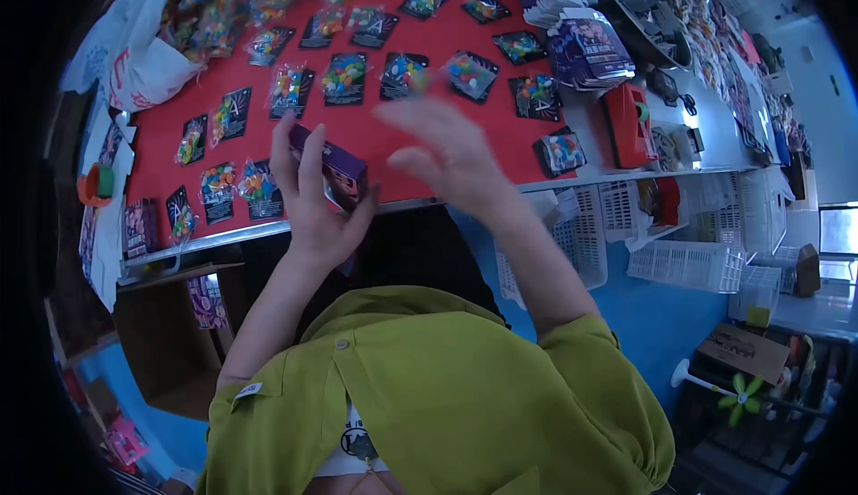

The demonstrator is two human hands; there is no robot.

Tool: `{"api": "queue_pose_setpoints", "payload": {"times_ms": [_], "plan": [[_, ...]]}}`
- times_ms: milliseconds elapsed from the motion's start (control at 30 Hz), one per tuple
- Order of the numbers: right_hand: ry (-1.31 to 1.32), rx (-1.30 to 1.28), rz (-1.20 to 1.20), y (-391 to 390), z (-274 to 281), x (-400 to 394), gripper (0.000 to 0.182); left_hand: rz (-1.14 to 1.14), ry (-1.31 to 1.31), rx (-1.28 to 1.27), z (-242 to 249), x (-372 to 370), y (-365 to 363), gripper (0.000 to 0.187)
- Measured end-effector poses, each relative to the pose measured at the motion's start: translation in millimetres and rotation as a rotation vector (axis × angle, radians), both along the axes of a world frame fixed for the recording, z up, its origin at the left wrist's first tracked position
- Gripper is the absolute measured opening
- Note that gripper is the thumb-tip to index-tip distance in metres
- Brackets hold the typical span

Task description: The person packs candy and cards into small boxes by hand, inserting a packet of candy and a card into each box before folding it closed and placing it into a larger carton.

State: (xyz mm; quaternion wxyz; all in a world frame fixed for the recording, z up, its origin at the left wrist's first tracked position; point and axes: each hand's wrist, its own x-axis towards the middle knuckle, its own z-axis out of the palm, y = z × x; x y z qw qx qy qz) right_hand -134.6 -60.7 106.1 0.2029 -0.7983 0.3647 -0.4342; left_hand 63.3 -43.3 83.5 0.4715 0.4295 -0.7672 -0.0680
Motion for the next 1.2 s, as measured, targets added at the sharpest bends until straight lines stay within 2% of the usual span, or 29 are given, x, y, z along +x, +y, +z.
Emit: {"api": "queue_pose_setpoints", "payload": {"times_ms": [33,67,133,200,233,267,333,367,433,500,533,600,667,733,867,900,933,967,1033,1067,1100,1167,1200], "plan": [[0.164,-0.1,-0.238,-13.9,0.1,-25.3,0.038,0.022,-0.008,-0.09,8.1,9.4,-5.2,0.074],[0.239,-0.096,-0.494,-29.2,2.1,-49.3,0.04,0.071,-0.037,-0.17,16.9,26.4,-7.8,0.069],[0.668,-0.164,-0.91,-69.6,-8.5,-114.3,0.045,0.281,-0.093,-0.224,34.0,68.1,-20.0,0.067],[1.015,-0.215,-1.07,-99.8,-32.7,-187.6,0.046,0.471,-0.101,-0.161,35.8,122.2,-31.7,0.068],[1.068,-0.346,-1.024,-110.7,-48.6,-221.7,0.039,0.545,-0.142,-0.156,35.9,152.2,-32.2,0.068],[1.231,0.06,-1.127,-110.2,-41.2,-213.0,0.034,0.683,-0.234,-0.079,37.0,182.9,-30.6,0.07],[1.264,-0.21,-1.015,-117.2,-64.4,-258.3,0.03,0.916,-0.39,0.066,41.1,242.1,-29.6,0.072],[1.249,-0.219,-0.996,-118.9,-61.8,-242.8,0.03,1.017,-0.455,0.142,40.4,270.2,-31.4,0.074],[1.274,0.032,-1.121,-109.6,-38.1,-204.4,0.025,1.063,-0.49,0.197,29.5,328.3,-36.0,0.076],[1.305,-0.054,-1.096,-113.8,-49.5,-226.4,0.024,0.997,-0.522,0.525,23.2,359.8,-42.2,0.079],[1.342,-0.137,-1.068,-116.7,-55.5,-240.1,0.022,1.0,-0.517,0.524,15.0,365.3,-48.0,0.079],[1.335,-0.226,-1.029,-119.5,-60.6,-249.9,0.021,0.868,-0.381,0.772,1.5,373.1,-52.3,0.084],[1.327,-0.311,-0.988,-129.4,-66.3,-263.4,0.021,0.871,-0.403,0.835,-1.6,367.7,-50.7,0.084],[1.306,-0.561,-0.918,-134.8,-66.8,-271.3,0.029,0.861,-0.433,0.898,-0.5,366.0,-51.6,0.085],[1.272,-0.506,-0.886,-126.9,-53.5,-257.4,0.03,0.811,-0.356,0.968,5.3,368.4,-58.9,0.087],[1.36,-0.361,-0.979,-125.0,-48.9,-250.2,0.03,0.809,-0.336,1.003,7.3,370.2,-60.7,0.092],[1.445,-0.206,-1.07,-120.8,-46.4,-243.8,0.03,0.808,-0.339,0.999,7.5,373.1,-60.3,0.092],[1.45,-0.2,-1.077,-117.6,-46.8,-236.8,0.03,0.789,-0.365,0.975,5.0,377.6,-58.4,0.09],[1.388,-0.392,-1.202,-104.4,-35.6,-213.1,0.016,0.803,-0.507,0.853,-1.7,382.7,-60.3,0.089],[1.459,-0.416,-1.266,-97.8,-29.8,-212.0,0.014,0.823,-0.609,0.741,-7.6,379.9,-61.2,0.09],[1.543,-0.442,-1.328,-93.6,-20.5,-213.6,0.013,0.977,-0.839,0.402,-9.0,363.6,-56.1,0.087],[1.249,-0.747,-1.269,-81.0,-1.9,-189.6,0.015,0.938,-0.664,0.064,2.8,343.7,-65.9,0.084],[1.071,-0.638,-1.266,-74.4,4.4,-154.4,0.014,0.761,-0.176,0.264,24.2,297.5,-58.0,0.081]]}}
